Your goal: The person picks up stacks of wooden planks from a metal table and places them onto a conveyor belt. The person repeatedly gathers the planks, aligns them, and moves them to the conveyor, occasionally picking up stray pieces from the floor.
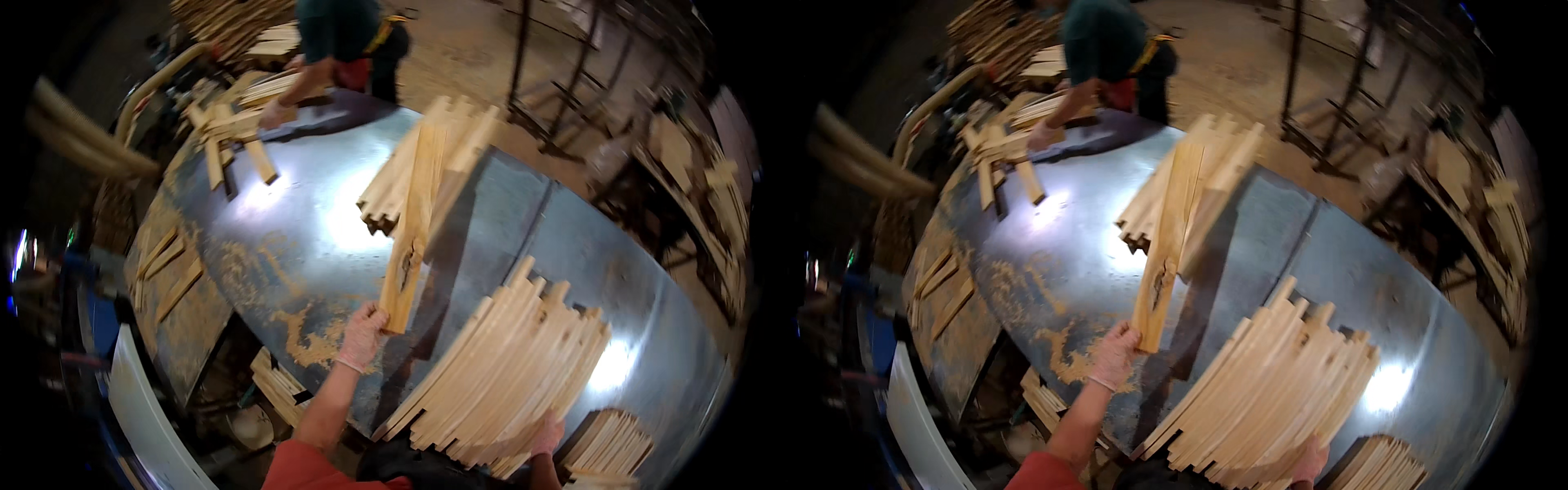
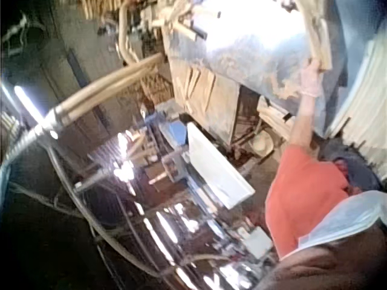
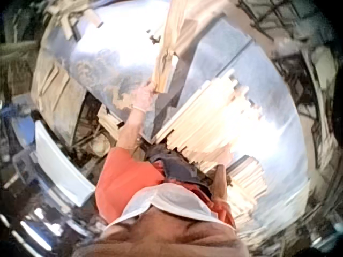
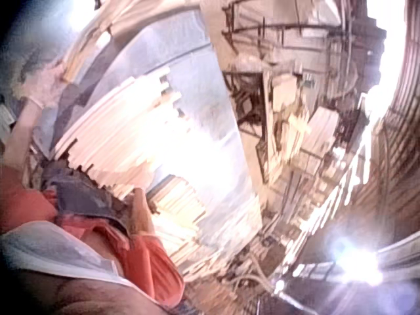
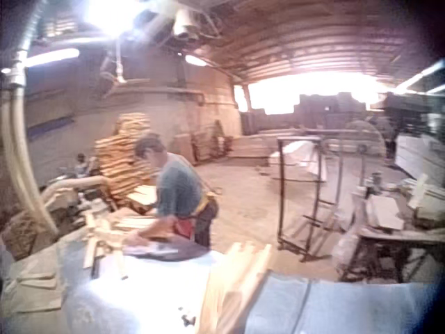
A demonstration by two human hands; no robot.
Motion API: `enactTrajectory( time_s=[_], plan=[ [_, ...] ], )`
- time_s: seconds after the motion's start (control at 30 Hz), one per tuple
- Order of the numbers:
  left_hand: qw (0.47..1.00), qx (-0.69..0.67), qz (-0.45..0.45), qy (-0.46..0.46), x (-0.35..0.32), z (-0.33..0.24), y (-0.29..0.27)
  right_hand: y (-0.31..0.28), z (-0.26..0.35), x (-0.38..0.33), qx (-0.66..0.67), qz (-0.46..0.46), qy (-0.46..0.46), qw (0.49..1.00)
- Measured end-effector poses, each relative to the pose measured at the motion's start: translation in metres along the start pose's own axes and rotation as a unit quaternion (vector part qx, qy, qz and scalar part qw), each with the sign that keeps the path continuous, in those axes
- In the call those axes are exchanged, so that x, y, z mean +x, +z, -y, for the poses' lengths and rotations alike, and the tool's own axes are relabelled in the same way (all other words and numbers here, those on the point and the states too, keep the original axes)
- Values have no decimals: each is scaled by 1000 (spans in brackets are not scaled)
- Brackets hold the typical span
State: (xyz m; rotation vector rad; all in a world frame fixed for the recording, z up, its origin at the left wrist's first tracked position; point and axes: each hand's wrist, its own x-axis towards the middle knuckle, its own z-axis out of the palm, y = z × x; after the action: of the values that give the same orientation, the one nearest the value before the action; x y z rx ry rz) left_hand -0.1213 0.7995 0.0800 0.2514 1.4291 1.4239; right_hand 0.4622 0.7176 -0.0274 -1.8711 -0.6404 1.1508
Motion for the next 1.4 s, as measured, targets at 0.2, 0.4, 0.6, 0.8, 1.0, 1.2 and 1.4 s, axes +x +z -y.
enactTrajectory(
  time_s=[0.2, 0.4, 0.6, 0.8, 1.0, 1.2, 1.4],
  plan=[
    [959, -255, -123, 24, -88, 45, -84, -17, -20, 24, 20, 37, 51, 998],
    [921, -251, -220, 203, -100, -94, -203, -19, -36, 29, 31, 39, 27, 998],
    [951, -183, -154, 198, -3, -206, -287, -51, -60, 36, -556, 113, -236, 788],
    [991, 122, -53, -1, 17, -19, -73, 29, 100, -28, -244, -28, 111, 963],
    [874, 460, 145, 54, -26, 113, 71, -2, 68, -19, -253, -13, 89, 963],
    [838, 509, 190, 40, -47, 125, 72, -15, 101, -44, -169, 8, 160, 973],
    [852, 503, 140, 33, -46, 128, 70, -31, 42, -17, -340, 54, -3, 939]
  ],
)
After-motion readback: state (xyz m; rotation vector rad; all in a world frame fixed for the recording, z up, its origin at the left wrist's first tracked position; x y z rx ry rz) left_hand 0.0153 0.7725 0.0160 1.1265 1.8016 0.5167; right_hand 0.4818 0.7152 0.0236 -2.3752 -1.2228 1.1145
